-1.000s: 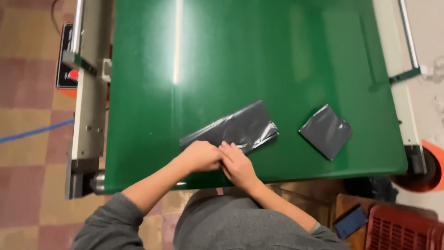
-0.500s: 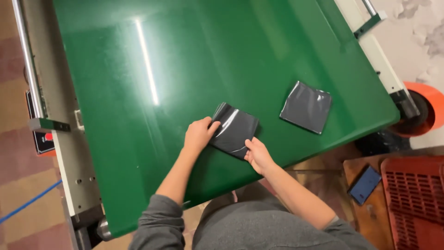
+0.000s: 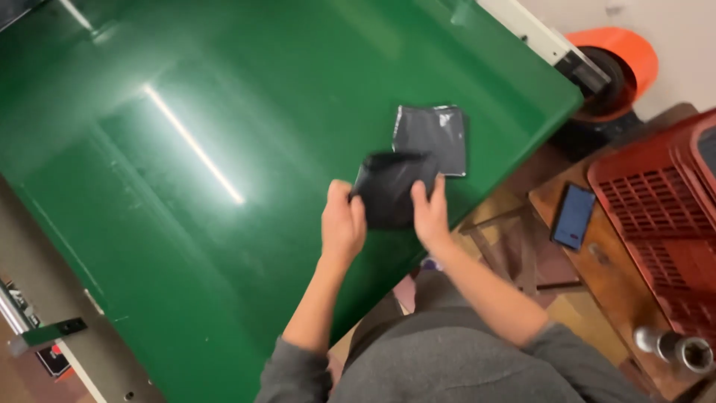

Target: Folding long plastic bags into square shapes and placing them into a collection crate.

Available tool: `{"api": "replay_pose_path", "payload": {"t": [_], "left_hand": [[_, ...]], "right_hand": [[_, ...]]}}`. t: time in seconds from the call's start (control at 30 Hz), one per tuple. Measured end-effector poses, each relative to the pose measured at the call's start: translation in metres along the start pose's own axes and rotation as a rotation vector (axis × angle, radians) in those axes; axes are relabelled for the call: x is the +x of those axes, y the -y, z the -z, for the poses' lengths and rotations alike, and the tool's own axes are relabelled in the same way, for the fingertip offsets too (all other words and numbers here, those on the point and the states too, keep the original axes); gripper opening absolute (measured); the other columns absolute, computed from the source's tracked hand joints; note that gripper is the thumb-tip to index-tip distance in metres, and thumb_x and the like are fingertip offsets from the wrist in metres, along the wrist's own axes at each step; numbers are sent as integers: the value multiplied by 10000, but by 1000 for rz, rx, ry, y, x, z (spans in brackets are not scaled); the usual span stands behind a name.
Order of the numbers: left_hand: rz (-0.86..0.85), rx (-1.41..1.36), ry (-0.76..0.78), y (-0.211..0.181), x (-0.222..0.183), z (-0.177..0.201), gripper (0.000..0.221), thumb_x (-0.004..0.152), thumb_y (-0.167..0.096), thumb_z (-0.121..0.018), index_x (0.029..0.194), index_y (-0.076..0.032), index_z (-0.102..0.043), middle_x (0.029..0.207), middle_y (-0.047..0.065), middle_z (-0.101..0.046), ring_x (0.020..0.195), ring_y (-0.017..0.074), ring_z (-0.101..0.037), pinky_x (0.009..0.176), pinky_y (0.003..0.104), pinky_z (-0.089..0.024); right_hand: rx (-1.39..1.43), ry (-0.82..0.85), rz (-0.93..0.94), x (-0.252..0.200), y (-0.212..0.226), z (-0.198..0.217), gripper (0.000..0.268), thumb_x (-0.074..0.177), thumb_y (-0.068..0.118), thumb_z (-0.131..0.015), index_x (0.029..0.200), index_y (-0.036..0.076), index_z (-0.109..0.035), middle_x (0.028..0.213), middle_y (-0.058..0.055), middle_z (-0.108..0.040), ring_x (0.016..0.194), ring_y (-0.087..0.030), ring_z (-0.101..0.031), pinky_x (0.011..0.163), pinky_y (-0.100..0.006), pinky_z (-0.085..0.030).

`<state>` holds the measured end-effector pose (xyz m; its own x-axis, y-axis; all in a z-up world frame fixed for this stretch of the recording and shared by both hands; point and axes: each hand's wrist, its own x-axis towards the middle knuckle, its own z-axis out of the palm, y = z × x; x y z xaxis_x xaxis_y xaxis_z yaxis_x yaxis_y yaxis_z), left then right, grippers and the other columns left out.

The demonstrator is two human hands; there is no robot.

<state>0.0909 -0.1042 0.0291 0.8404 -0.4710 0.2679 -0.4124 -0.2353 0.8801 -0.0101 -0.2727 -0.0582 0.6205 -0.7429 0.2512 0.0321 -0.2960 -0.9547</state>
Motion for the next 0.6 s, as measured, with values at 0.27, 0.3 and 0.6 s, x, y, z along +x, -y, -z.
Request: {"api": "replay_pose_path", "payload": {"t": [0.27, 0.3, 0.6], "left_hand": [[162, 204, -93, 15, 93, -145, 238, 1052, -299, -500, 1114, -70, -527, 1008, 222, -671, 848, 483, -663, 705, 562, -512], [208, 285, -72, 23, 97, -157, 257, 1059, -325, -495, 1093, -72, -518, 1021, 214, -666, 840, 479, -665, 692, 570, -512], [138, 789, -64, 9, 109, -182, 405, 920, -405, -653, 1100, -62, -533, 1054, 157, -624, 1007, 404, -621, 714, 532, -545]], "right_hand": [[-447, -159, 97, 133, -14, 47, 499, 1018, 257, -655, 1412, 17, -465, 996, -253, -717, 890, -416, -710, 781, -479, -551], [-537, -116, 100, 141, -23, 48, 501, 1008, 253, -651, 1413, 20, -473, 967, -267, -718, 868, -460, -693, 745, -516, -541], [-993, 62, 279, 155, -27, 59, 741, 836, 313, -728, 1443, -27, -471, 1149, -167, -610, 1045, -355, -562, 872, -498, -433]]}}
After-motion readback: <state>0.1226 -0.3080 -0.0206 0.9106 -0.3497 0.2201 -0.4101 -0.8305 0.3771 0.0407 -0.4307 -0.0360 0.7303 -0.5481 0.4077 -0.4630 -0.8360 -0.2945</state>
